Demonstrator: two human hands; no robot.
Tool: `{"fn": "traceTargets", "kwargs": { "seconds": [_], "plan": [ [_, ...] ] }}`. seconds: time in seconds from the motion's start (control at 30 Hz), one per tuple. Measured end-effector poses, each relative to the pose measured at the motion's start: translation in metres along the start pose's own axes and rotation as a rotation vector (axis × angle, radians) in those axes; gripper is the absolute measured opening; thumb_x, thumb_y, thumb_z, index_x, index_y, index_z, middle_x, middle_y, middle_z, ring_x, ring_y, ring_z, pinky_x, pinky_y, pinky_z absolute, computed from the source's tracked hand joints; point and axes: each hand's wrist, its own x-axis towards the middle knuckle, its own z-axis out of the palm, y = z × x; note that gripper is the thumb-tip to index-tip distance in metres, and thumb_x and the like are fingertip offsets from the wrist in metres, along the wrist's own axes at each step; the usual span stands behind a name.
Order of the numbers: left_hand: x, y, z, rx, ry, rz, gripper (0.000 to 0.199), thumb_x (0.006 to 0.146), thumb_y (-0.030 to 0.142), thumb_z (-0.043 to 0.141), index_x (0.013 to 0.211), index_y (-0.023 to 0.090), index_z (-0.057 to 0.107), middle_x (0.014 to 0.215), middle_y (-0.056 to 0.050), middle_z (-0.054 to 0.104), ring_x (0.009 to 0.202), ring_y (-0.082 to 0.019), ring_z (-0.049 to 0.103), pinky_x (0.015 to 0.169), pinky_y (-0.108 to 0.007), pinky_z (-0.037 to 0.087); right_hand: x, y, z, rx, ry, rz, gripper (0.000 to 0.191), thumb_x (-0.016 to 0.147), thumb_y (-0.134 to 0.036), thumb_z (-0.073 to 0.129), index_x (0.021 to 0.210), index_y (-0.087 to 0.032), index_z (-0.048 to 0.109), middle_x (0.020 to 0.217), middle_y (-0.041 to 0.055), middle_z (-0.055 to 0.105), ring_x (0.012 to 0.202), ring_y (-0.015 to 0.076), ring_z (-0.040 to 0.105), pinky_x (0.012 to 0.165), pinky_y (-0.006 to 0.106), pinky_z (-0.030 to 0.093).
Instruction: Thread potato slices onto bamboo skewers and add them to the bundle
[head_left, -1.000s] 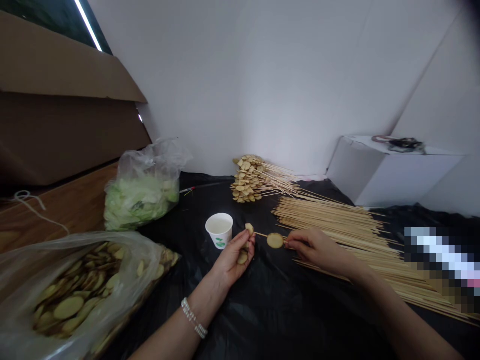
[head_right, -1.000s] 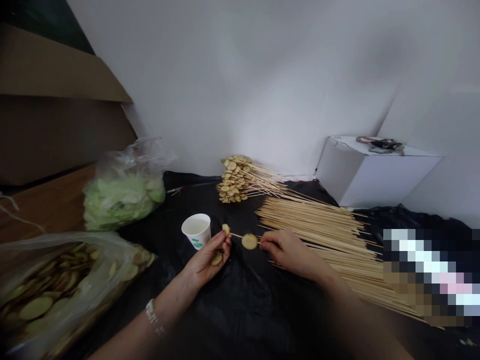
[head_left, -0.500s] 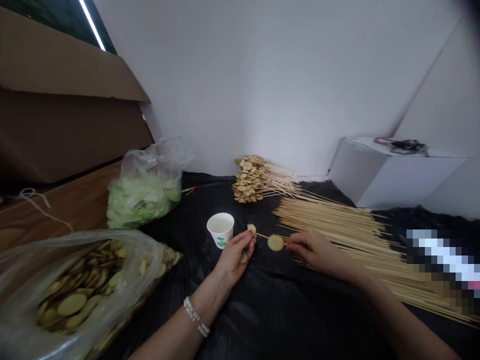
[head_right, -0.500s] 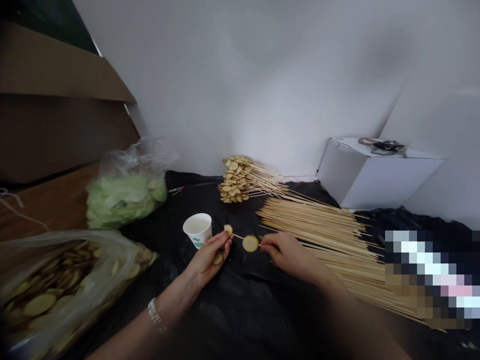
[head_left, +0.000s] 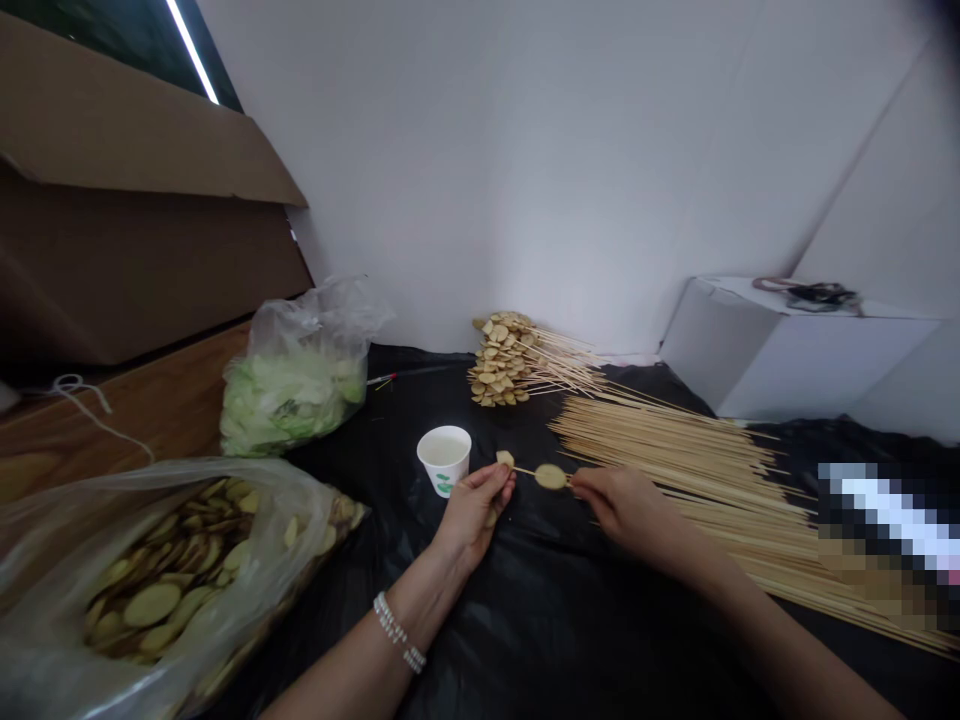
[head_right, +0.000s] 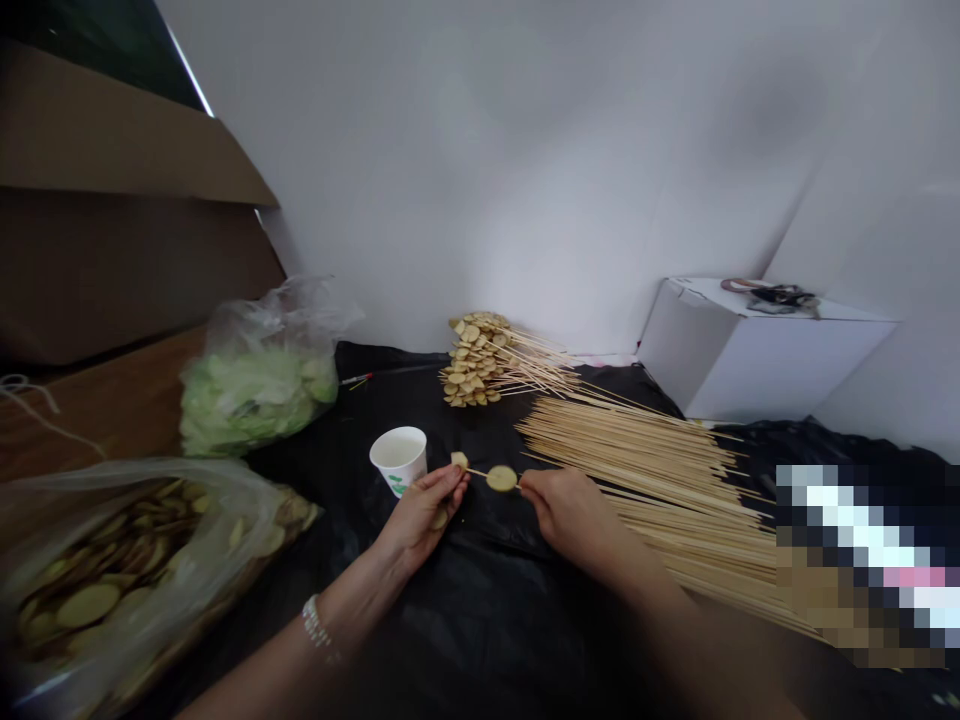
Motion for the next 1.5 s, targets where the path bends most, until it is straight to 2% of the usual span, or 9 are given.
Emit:
{"fn": "traceTargets", "kwargs": {
  "seconds": [0.17,0.43,0.63,0.9,1.0,1.1,1.2,1.33,1.5],
  "plan": [
    [-0.001,-0.001,0.0,0.033,-0.035,0.015,0.005,0.069,0.004,0.071,0.071,0.008,0.07,0.068,-0.006,0.068,0.054,-0.005,0.059,0.054,-0.011,0.051,-0.001,-0.006,-0.002,0.05,-0.073,0.015,0.024,0.089,-0.019,0.037,0.071,-0.02,0.054,0.065,0.0016,0.06,0.058,0.0133,0.05,0.057,0.025,0.03],
    [-0.002,-0.002,0.002,0.047,-0.012,0.027,0.008,0.064,0.006,0.076,0.068,0.009,0.07,0.065,-0.006,0.068,0.054,-0.005,0.059,0.053,-0.011,0.05,0.0,-0.007,0.003,-0.016,-0.005,0.081,0.026,0.089,-0.021,0.037,0.069,-0.02,0.052,0.065,0.0033,0.06,0.059,0.0149,0.052,0.057,0.026,0.029],
    [-0.003,-0.002,0.001,0.082,-0.046,0.018,0.013,0.06,0.01,0.079,0.07,0.007,0.071,0.063,-0.006,0.067,0.051,-0.005,0.057,0.052,-0.012,0.047,-0.001,-0.013,0.0,0.077,-0.093,0.04,0.027,0.088,-0.018,0.037,0.065,-0.02,0.051,0.061,0.0017,0.058,0.053,0.0128,0.047,0.054,0.025,0.028],
    [-0.003,-0.002,0.001,0.118,-0.035,0.02,0.009,0.062,0.01,0.078,0.067,0.008,0.071,0.063,-0.005,0.067,0.051,-0.005,0.056,0.051,-0.011,0.046,0.0,-0.013,0.007,-0.018,0.008,0.088,0.024,0.088,-0.018,0.038,0.07,-0.02,0.054,0.066,0.0036,0.061,0.06,0.0143,0.052,0.058,0.025,0.031],
    [-0.003,-0.002,-0.001,0.14,-0.052,0.025,0.008,0.063,0.01,0.077,0.067,0.008,0.071,0.063,-0.005,0.066,0.052,-0.004,0.055,0.051,-0.011,0.045,0.0,-0.014,0.005,0.07,-0.017,0.067,0.025,0.087,-0.019,0.039,0.066,-0.02,0.053,0.062,0.0016,0.059,0.057,0.0134,0.05,0.057,0.025,0.031],
    [-0.003,-0.002,-0.002,0.167,-0.071,0.002,0.008,0.064,0.011,0.077,0.069,0.007,0.071,0.065,-0.005,0.067,0.053,-0.005,0.056,0.051,-0.01,0.046,0.0,-0.013,0.0,0.27,-0.142,0.085,0.028,0.087,-0.02,0.039,0.062,-0.019,0.052,0.055,-0.0007,0.057,0.054,0.0122,0.05,0.055,0.023,0.033],
    [-0.003,-0.001,-0.001,0.181,-0.076,-0.014,0.01,0.064,0.012,0.077,0.071,0.007,0.071,0.067,-0.006,0.067,0.054,-0.005,0.057,0.051,-0.01,0.046,0.002,-0.008,-0.002,0.428,-0.232,0.146,0.025,0.087,-0.022,0.039,0.07,-0.018,0.057,0.053,-0.0023,0.056,0.052,0.0114,0.049,0.052,0.021,0.034],
    [-0.003,-0.003,0.001,0.143,-0.051,0.014,0.013,0.069,0.019,0.075,0.073,0.008,0.071,0.069,-0.006,0.067,0.054,-0.005,0.056,0.052,-0.011,0.047,0.004,-0.001,0.004,0.462,-0.201,0.174,0.026,0.087,-0.026,0.041,0.071,-0.017,0.059,0.055,-0.0024,0.055,0.051,0.0105,0.047,0.051,0.02,0.033],
    [-0.001,-0.005,0.001,0.084,-0.004,0.074,0.017,0.063,0.014,0.079,0.076,0.01,0.071,0.069,-0.004,0.067,0.055,-0.004,0.057,0.053,-0.01,0.048,0.004,-0.001,0.009,0.452,-0.184,0.172,0.021,0.087,-0.028,0.044,0.076,-0.018,0.058,0.059,-0.0019,0.058,0.054,0.0107,0.049,0.051,0.021,0.033]
  ]
}}
